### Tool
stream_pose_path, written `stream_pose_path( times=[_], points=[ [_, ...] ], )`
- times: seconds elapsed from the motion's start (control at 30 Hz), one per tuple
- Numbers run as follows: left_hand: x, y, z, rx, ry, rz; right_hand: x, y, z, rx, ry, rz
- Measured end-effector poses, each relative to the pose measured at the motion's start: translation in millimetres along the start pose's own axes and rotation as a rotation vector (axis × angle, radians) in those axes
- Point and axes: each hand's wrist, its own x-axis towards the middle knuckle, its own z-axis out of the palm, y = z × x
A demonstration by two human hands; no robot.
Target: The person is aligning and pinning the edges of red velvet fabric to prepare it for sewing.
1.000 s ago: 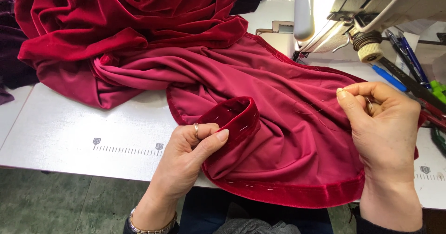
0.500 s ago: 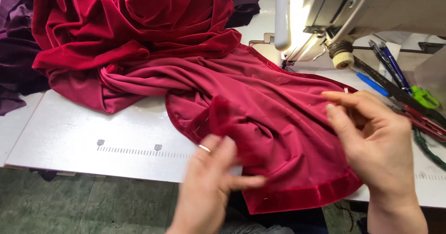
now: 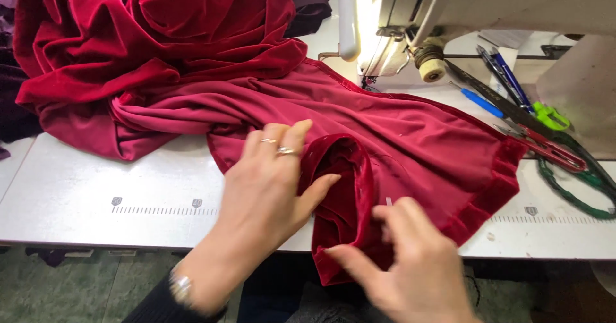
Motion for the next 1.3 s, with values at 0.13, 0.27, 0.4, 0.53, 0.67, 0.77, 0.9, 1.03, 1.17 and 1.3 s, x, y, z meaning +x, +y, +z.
stream_pose_path(
  times=[0.13,0.27,0.4,0.53,0.67,0.77,0.9,1.03,1.17,1.3],
  points=[
    [6.5,-19.5,18.8,0.159,-0.008,0.068,-3.3,1.9,19.3,-0.284,-0.053,0.005],
    [10.7,-37.8,-33.7,0.019,0.114,0.210,25.3,42.9,0.6,-0.421,0.018,-0.110],
    [-17.5,-50.8,-59.1,0.048,0.005,0.404,53.4,65.5,-27.3,-0.400,-0.101,-0.223],
    [-53.6,-48.7,-52.0,0.302,-0.166,0.336,44.7,61.0,-34.1,-0.327,-0.161,-0.365],
    [-59.7,-28.1,-45.9,0.150,-0.084,0.371,38.3,53.4,-34.0,-0.277,-0.088,-0.438],
    [-62.3,-17.6,-33.8,0.027,-0.056,0.422,34.6,41.5,-32.8,-0.262,-0.059,-0.452],
    [-66.1,-11.1,-17.1,0.068,-0.033,0.428,28.2,29.8,-27.5,-0.265,-0.085,-0.465],
    [-66.3,-8.8,-17.5,0.048,-0.013,0.455,26.8,21.0,-20.4,-0.238,-0.061,-0.507],
    [-76.8,-16.5,-11.8,0.001,-0.053,0.417,24.2,33.2,-10.2,-0.308,-0.120,-0.594],
    [-79.5,-20.4,-8.7,-0.130,-0.067,0.333,27.7,43.7,-10.9,-0.409,-0.141,-0.647]
  ],
)
